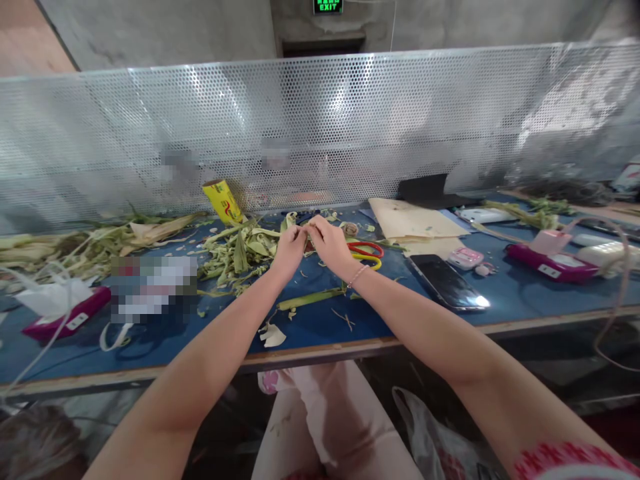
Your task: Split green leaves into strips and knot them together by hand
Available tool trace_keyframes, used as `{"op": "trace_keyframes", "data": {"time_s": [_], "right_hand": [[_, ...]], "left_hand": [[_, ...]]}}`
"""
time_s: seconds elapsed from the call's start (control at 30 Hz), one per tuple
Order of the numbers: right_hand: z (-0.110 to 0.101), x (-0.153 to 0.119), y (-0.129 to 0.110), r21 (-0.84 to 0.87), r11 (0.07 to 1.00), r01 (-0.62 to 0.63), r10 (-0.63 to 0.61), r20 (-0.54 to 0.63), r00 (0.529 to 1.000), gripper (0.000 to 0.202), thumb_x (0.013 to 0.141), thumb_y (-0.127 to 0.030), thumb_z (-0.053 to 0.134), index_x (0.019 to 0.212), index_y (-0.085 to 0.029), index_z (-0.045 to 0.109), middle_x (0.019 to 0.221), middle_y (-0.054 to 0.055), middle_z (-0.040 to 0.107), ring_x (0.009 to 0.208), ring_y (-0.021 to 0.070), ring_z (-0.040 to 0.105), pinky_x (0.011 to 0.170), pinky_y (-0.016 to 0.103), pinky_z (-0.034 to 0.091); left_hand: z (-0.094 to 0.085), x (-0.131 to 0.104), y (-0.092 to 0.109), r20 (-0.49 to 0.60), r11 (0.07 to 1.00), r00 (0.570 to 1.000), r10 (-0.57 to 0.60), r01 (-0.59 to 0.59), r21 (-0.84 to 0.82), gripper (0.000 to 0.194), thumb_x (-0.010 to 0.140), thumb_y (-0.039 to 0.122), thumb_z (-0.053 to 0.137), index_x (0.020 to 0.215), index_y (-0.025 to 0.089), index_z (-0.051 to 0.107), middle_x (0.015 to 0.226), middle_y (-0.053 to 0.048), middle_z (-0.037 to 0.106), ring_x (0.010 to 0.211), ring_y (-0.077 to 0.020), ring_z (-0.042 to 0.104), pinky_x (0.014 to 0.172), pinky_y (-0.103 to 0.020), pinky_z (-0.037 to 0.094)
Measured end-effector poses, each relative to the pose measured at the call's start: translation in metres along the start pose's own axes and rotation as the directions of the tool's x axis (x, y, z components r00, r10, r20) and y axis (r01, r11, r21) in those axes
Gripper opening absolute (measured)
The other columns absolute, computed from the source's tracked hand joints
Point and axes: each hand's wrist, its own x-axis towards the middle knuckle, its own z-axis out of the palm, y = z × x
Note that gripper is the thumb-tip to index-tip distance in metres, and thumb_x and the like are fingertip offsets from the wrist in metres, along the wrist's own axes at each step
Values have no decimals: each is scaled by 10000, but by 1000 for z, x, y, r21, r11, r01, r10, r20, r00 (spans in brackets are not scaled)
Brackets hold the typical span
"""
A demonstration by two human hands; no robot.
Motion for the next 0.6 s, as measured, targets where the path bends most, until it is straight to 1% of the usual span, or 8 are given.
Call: {"op": "trace_keyframes", "data": {"time_s": [0.07,0.13,0.27,0.33,0.37,0.43,0.53,0.6], "right_hand": [[1,-1,0,-12,1000,1,-1,27,1000,163,848,-280,353,724,-209,432,614,-14,440,579,123,420,601,225,302],[1,-1,-1,-14,1000,5,-4,43,999,171,849,-289,353,722,-210,436,610,-13,443,583,126,431,597,224,302],[0,-1,-3,5,1000,17,-17,42,999,168,843,-297,363,719,-212,436,609,-11,449,591,131,442,594,228,306],[0,-1,-4,23,1000,-3,3,36,999,162,837,-294,370,714,-212,435,615,-11,451,588,129,437,599,230,312],[0,-1,-5,35,999,-18,16,31,999,160,834,-295,375,712,-212,436,619,-11,452,589,127,435,601,230,315],[1,0,-6,64,997,-39,38,21,999,159,830,-299,381,710,-212,437,624,-12,451,596,125,432,604,229,321],[3,2,-8,122,992,-43,45,-15,999,150,827,-293,377,713,-212,433,656,-9,454,632,125,429,626,232,338],[3,3,-10,163,985,-53,62,-52,997,138,825,-284,373,721,-211,426,680,-5,453,657,126,426,642,237,347]], "left_hand": [[3,-2,2,-2,998,1000,-26,26,-61,144,753,212,511,629,148,474,527,36,472,477,-64,451,490,-194,375],[6,-6,6,16,981,994,-112,113,-156,143,752,184,488,615,152,460,491,40,453,432,-61,431,445,-186,349],[8,-12,17,114,931,967,-226,249,-267,234,753,138,449,532,163,378,375,70,310,311,-26,253,348,-162,184],[8,-12,21,138,913,954,-265,294,-281,234,756,131,439,536,166,368,355,77,284,293,-19,204,338,-165,131],[7,-12,21,129,915,955,-266,292,-278,221,759,138,441,550,167,373,351,79,284,289,-18,197,338,-167,120],[7,-11,21,72,938,971,-227,238,-252,195,768,168,457,588,172,383,351,85,290,286,-22,206,340,-170,121],[8,-9,16,-35,976,994,-103,94,-195,169,791,235,469,652,184,387,372,91,303,297,-34,238,352,-181,143],[9,-9,13,-85,986,996,-13,-1,-165,178,803,284,473,681,195,379,396,94,295,317,-42,256,366,-192,163]]}}
